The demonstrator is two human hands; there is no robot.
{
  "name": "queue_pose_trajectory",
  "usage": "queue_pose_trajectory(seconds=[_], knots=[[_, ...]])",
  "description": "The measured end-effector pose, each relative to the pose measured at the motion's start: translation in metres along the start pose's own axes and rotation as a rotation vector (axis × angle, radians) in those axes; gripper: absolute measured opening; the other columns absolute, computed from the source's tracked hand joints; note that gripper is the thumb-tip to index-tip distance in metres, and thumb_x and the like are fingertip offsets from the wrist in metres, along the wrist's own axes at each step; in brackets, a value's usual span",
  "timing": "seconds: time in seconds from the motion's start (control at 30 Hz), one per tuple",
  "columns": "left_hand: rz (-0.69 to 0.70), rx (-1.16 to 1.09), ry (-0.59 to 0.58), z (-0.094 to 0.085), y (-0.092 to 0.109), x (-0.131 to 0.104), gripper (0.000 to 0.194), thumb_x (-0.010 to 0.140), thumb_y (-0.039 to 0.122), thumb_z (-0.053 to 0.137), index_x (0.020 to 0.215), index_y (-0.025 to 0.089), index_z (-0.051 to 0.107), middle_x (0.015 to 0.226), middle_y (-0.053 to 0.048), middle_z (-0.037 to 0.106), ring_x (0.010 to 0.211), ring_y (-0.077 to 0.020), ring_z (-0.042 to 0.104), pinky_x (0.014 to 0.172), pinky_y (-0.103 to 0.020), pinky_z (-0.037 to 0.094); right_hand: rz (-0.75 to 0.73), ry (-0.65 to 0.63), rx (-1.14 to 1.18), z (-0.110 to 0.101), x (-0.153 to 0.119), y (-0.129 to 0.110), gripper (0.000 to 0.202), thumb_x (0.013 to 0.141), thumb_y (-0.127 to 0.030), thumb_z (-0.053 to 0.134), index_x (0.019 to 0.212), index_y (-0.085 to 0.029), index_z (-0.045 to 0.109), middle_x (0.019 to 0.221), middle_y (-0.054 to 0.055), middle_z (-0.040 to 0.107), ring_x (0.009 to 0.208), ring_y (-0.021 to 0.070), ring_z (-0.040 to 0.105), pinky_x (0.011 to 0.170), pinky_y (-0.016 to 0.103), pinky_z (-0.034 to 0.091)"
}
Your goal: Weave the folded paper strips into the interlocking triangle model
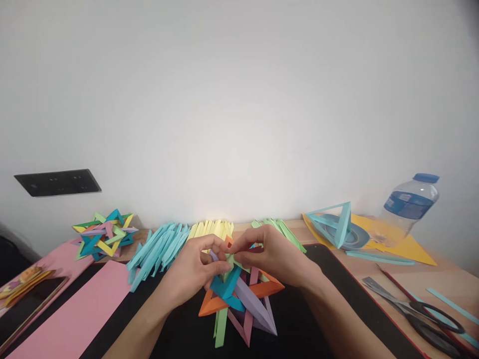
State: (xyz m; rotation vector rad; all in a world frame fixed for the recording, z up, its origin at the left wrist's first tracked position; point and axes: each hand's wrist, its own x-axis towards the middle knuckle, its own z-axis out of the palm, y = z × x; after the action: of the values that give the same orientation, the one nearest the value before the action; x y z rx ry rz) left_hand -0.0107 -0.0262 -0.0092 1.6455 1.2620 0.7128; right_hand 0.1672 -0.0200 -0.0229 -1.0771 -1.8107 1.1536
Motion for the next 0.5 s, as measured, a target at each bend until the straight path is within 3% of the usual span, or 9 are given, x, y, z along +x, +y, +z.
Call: queue_pose_trajectory(seconds=[0.23, 0.37, 0.5], knots=[[-0.034, -0.024, -0.076, -0.0017, -0.0034, 0.0000, 0.011, 0.074, 0.019, 0.063, 0.076, 0.018, 0.052, 0.038, 0.011, 0.045, 0.031, -0.0050, 0.038, 0.034, -0.015, 0.030, -0.036, 0.001, 0.036, 0.0023, 0.0012, 0.0015, 0.019, 0.069, -0.011, 0.057, 0.074, -0.016, 0.074, 0.066, 0.001, 0.063, 0.056, 0.0099, 0.051, 0.054, 0.022, 0.045], [-0.031, -0.086, -0.167, -0.0050, -0.0062, 0.0005, 0.010, 0.076, 0.022, 0.062, 0.079, 0.017, 0.053, 0.038, 0.008, 0.052, 0.034, -0.0081, 0.049, 0.038, -0.016, 0.038, -0.053, -0.023, 0.072, 0.0012, 0.0020, 0.0019, 0.020, 0.068, -0.009, 0.058, 0.073, -0.018, 0.075, 0.066, 0.000, 0.062, 0.058, 0.0098, 0.051, 0.054, 0.021, 0.044], [-0.033, -0.104, -0.158, -0.0046, -0.0069, 0.0019, 0.013, 0.075, 0.023, 0.064, 0.079, 0.017, 0.053, 0.038, 0.008, 0.052, 0.032, -0.0089, 0.051, 0.032, -0.015, 0.035, -0.040, -0.065, 0.094, -0.0011, 0.0015, 0.0017, 0.021, 0.067, -0.008, 0.058, 0.073, -0.018, 0.076, 0.062, -0.001, 0.061, 0.057, 0.0102, 0.052, 0.055, 0.022, 0.045]])
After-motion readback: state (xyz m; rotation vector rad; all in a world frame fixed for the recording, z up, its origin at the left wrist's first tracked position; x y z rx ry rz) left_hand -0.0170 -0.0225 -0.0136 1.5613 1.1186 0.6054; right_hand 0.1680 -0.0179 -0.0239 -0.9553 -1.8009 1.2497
